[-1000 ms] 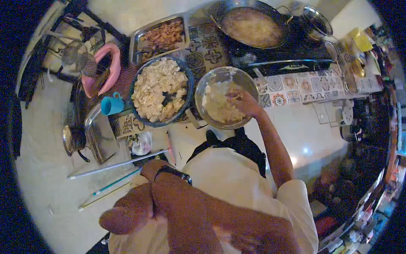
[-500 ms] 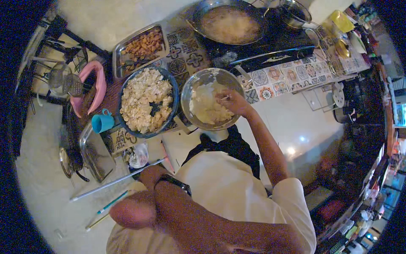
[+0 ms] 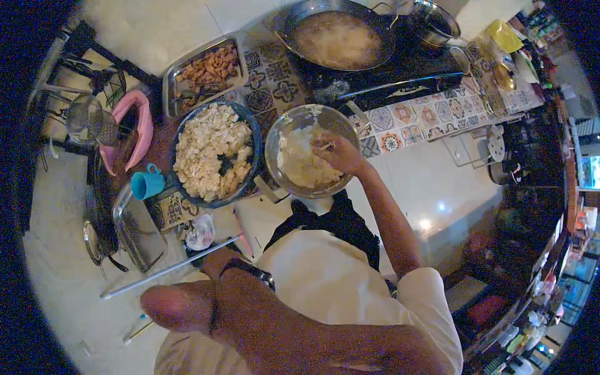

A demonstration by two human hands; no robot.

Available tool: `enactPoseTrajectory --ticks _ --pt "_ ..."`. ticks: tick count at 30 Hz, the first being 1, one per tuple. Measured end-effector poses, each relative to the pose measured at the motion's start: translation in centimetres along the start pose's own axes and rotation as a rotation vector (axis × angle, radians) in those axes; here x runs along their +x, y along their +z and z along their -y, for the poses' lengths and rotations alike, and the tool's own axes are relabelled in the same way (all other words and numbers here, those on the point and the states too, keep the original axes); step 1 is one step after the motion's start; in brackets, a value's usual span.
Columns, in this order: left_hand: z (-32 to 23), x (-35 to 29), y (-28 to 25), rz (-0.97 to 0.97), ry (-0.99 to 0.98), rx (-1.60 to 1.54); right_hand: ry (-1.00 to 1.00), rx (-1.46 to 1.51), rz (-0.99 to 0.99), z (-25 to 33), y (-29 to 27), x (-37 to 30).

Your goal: The person removes fried food from hot oil with a strainer, drops portions of dough from a bowl into the oil by hand, and stirs the frying food with a strainer and chopsticks.

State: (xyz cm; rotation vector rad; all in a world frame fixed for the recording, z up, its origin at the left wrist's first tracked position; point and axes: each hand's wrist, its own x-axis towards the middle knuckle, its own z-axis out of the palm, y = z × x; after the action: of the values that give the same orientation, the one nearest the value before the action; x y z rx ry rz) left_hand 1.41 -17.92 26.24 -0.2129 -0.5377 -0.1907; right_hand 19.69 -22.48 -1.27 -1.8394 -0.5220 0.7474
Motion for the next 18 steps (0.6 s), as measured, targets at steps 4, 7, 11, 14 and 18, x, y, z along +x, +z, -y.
enactPoseTrajectory --ticks 4,7,11,14,18 --pt "2.6 -2.2 1.5 -0.037 -0.019 -0.055 -0.076 0.024 0.007 -0.7 -0.7 0.2" --pt "4.3 -1.7 1.5 -0.061 -0.009 -0.088 -0.076 0.031 0.012 -0.5 -0.3 0.4" --pt "4.0 -2.5 2.4 -0.099 -0.019 -0.128 -0.127 -0.058 -0.012 -1.1 -0.8 0.8" --pt "3.0 -0.7 1.7 -0.134 0.003 -0.132 -0.043 -0.006 0.003 0.8 -0.5 0.8" --pt "-3.4 -1.9 3.0 -0.187 -0.049 -0.203 -0.207 -0.164 -0.085 -0.5 -2.6 0.3"
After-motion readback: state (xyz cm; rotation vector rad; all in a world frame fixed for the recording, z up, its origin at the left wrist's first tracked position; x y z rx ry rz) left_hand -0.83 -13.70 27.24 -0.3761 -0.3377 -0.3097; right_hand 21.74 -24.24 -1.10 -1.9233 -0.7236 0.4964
